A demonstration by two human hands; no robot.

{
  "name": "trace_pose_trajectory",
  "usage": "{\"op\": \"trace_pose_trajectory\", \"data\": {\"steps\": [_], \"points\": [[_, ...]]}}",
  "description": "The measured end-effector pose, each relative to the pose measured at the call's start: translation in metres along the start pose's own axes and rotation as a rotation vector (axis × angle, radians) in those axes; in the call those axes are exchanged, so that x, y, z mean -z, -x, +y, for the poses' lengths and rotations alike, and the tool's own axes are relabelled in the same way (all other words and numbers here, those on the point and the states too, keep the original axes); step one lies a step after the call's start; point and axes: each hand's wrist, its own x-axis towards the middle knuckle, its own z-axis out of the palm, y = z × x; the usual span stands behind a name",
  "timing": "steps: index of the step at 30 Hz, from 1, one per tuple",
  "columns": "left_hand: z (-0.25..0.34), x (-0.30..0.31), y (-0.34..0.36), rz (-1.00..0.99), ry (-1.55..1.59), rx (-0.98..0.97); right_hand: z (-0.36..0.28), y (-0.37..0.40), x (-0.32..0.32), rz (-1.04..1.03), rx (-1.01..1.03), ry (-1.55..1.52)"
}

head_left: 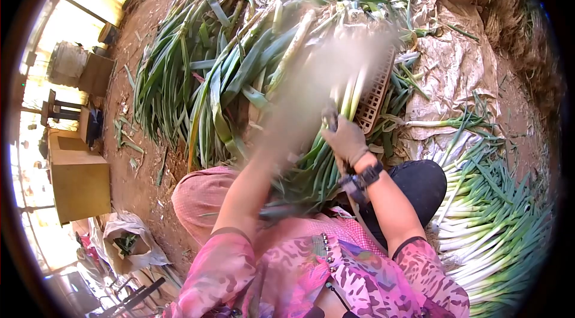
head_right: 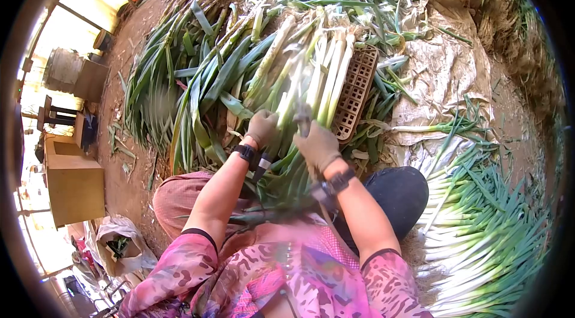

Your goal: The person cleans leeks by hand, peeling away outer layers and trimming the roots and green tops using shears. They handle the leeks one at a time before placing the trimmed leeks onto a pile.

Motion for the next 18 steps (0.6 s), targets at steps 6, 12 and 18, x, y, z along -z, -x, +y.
{"op": "trace_pose_trajectory", "data": {"steps": [6,12,18], "points": [[0.028,-0.021,0.033,-0.048,-0.055,0.018,0.000,-0.038,0.018,0.036,-0.042,0.106],[0.050,-0.022,0.058,-0.144,-0.187,-0.042,0.003,-0.032,0.027,0.060,-0.034,0.133],[0.061,0.013,0.043,-0.189,-0.307,-0.234,-0.001,-0.034,0.025,-0.026,-0.028,0.215]]}}
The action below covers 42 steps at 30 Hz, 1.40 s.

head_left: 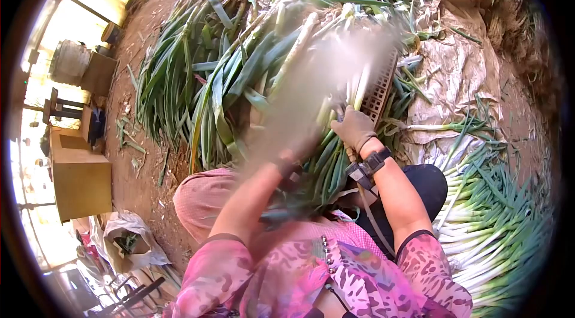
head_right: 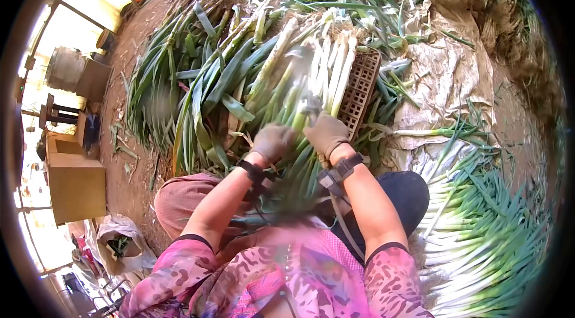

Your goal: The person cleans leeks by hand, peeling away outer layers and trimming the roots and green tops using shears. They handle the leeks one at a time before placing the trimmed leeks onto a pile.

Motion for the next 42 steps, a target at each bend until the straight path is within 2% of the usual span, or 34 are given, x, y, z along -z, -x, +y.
{"op": "trace_pose_trajectory", "data": {"steps": [1,2,3,4,6,8,10,11,14,15,17,20,21,22,24,26,28,30,32,33,36,37,42], "points": [[-0.004,0.010,-0.006,0.081,0.087,0.006,0.001,0.001,0.001,-0.005,-0.023,-0.015],[-0.009,0.015,-0.013,0.244,0.007,-0.051,0.001,0.001,0.002,-0.007,-0.045,-0.027],[-0.014,0.018,-0.016,0.272,-0.034,-0.063,0.002,0.002,-0.002,0.006,-0.042,0.016],[0.010,0.044,-0.011,0.297,-0.074,-0.076,0.002,0.004,-0.004,0.011,-0.038,0.016],[0.023,0.055,-0.015,0.260,-0.294,-0.007,0.002,0.008,-0.006,0.029,-0.029,0.018],[0.013,0.046,-0.030,0.244,-0.416,0.046,0.004,0.009,-0.009,0.039,-0.024,0.010],[-0.034,0.003,-0.063,0.256,-0.439,0.087,0.006,0.008,-0.013,0.063,-0.012,-0.002],[-0.044,-0.014,-0.066,0.325,-0.453,0.080,0.005,0.008,-0.015,0.065,-0.014,0.003],[-0.029,-0.003,-0.057,0.235,-0.267,0.236,0.007,0.018,-0.026,0.030,-0.018,-0.010],[-0.021,0.012,-0.054,0.097,-0.280,0.307,0.010,0.022,-0.028,0.005,-0.004,-0.038],[-0.012,0.039,-0.044,-0.057,-0.111,0.378,0.012,0.032,-0.030,0.001,0.032,-0.113],[0.020,0.065,-0.021,-0.023,0.057,0.359,0.011,0.067,-0.024,-0.041,0.114,-0.278],[-0.015,0.040,-0.034,0.045,0.119,0.385,0.012,0.082,-0.031,0.015,0.221,-0.293],[-0.036,0.025,-0.038,0.107,0.177,0.416,0.007,0.095,-0.031,-0.036,0.230,-0.261],[-0.035,0.027,-0.035,0.034,0.180,0.488,0.000,0.107,-0.035,-0.033,0.223,-0.255],[-0.070,-0.003,-0.046,-0.001,0.048,0.484,0.004,0.099,-0.042,-0.043,0.165,-0.215],[-0.064,-0.019,-0.038,-0.006,-0.049,0.522,0.004,0.098,-0.044,-0.039,0.165,-0.189],[-0.068,-0.020,-0.033,0.043,0.041,0.471,0.003,0.103,-0.044,-0.031,0.219,-0.167],[-0.039,0.011,-0.019,0.040,0.161,0.364,0.000,0.105,-0.037,-0.111,0.171,-0.148],[-0.052,0.011,-0.021,0.024,0.267,0.269,-0.003,0.104,-0.033,-0.150,0.153,-0.140],[-0.073,0.006,-0.020,0.151,0.425,0.166,-0.008,0.104,-0.033,-0.155,0.158,-0.164],[-0.053,0.023,-0.011,0.076,0.407,0.259,-0.010,0.102,-0.032,-0.130,0.144,-0.172],[-0.016,0.016,0.004,0.089,0.135,0.237,-0.007,0.070,-0.034,-0.037,0.117,-0.159]]}}
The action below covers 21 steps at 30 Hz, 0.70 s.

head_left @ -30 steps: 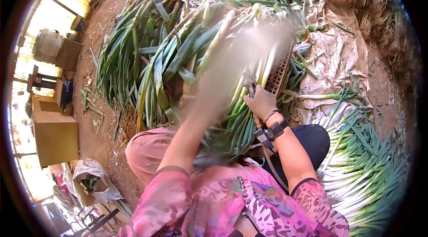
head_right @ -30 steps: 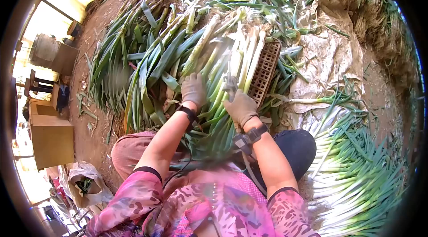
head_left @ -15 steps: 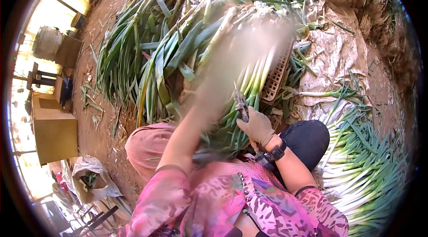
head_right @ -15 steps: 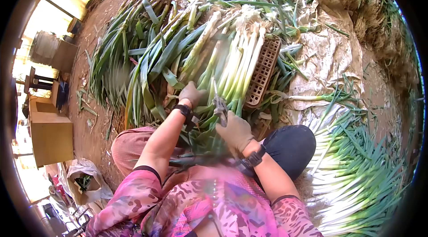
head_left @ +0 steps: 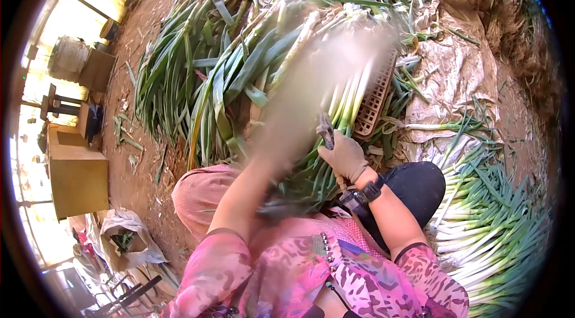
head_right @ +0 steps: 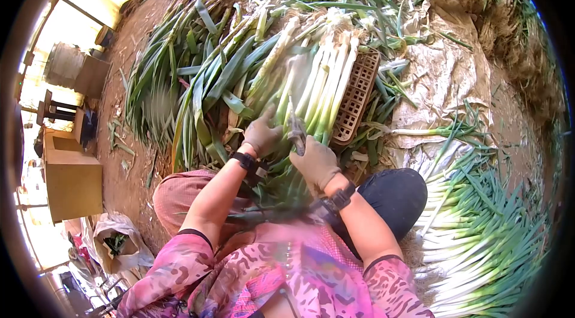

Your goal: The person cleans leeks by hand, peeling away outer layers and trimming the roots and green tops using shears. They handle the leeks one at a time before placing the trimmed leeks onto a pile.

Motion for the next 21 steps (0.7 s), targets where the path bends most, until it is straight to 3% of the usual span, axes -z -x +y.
{"op": "trace_pose_trajectory", "data": {"steps": [1,7,12,13,16,17,20,21], "points": [[0.006,0.000,0.006,-0.039,0.045,-0.012,0.005,-0.008,-0.003,0.059,0.049,0.018],[-0.019,-0.022,0.012,-0.127,0.185,0.030,0.009,-0.076,0.026,0.139,-0.086,0.044],[-0.037,-0.029,0.007,-0.198,0.163,0.104,0.003,-0.063,0.024,-0.034,-0.007,0.157],[-0.034,-0.025,0.012,-0.198,0.282,0.030,0.002,-0.063,0.024,-0.041,-0.020,0.176],[-0.053,-0.038,0.011,-0.278,0.228,0.172,-0.005,-0.075,0.035,-0.019,-0.080,0.208],[-0.050,-0.032,0.016,-0.280,0.247,0.138,-0.014,-0.080,0.047,-0.059,-0.163,0.150],[-0.044,-0.021,0.024,-0.274,0.203,0.020,-0.006,-0.096,0.039,0.100,-0.112,0.129],[-0.041,-0.018,0.027,-0.285,0.194,0.009,-0.007,-0.094,0.035,0.028,-0.070,0.165]]}}
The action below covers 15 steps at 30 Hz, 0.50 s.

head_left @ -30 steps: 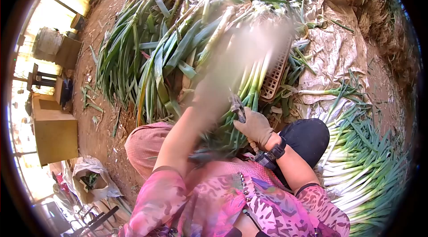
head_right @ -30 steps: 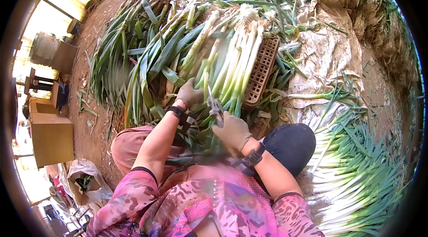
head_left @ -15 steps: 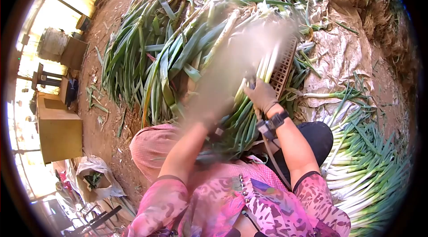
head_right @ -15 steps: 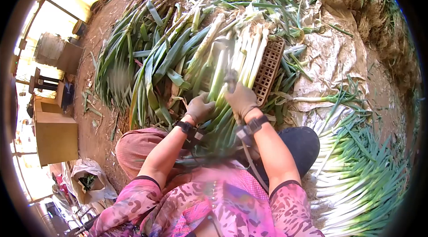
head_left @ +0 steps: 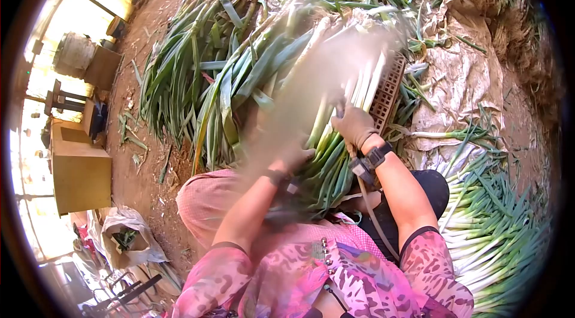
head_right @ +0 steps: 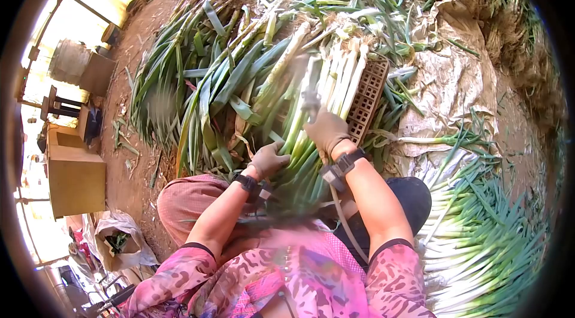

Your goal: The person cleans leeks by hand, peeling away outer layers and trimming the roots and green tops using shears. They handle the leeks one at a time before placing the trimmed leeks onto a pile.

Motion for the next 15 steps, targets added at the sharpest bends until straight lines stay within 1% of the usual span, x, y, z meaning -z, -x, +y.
{"op": "trace_pose_trajectory", "data": {"steps": [1,2,5,7,9,12,13,14,15], "points": [[0.007,0.001,0.004,-0.004,-0.072,0.010,-0.003,0.005,-0.001,-0.067,0.048,0.039],[0.012,0.001,0.008,-0.010,-0.145,0.021,-0.001,0.002,-0.006,-0.063,0.047,0.068],[0.014,0.000,0.014,-0.049,-0.280,0.045,0.001,-0.005,0.002,0.044,-0.113,0.031],[0.016,0.005,0.011,-0.101,-0.329,0.021,0.003,-0.003,0.004,0.014,-0.066,0.025],[0.016,0.023,-0.011,-0.229,-0.560,0.045,0.000,0.016,0.006,-0.048,-0.003,0.053],[0.035,0.053,-0.033,0.219,-0.287,-0.053,0.008,0.044,-0.008,-0.043,0.043,0.007],[0.038,0.061,-0.045,0.391,-0.300,-0.076,0.012,0.054,-0.010,-0.039,0.059,-0.032],[0.058,0.073,-0.052,0.403,-0.202,0.015,0.017,0.063,-0.008,-0.011,0.011,-0.102],[0.067,0.072,-0.053,0.395,-0.180,-0.003,0.023,0.071,-0.004,0.018,-0.035,-0.172]]}}
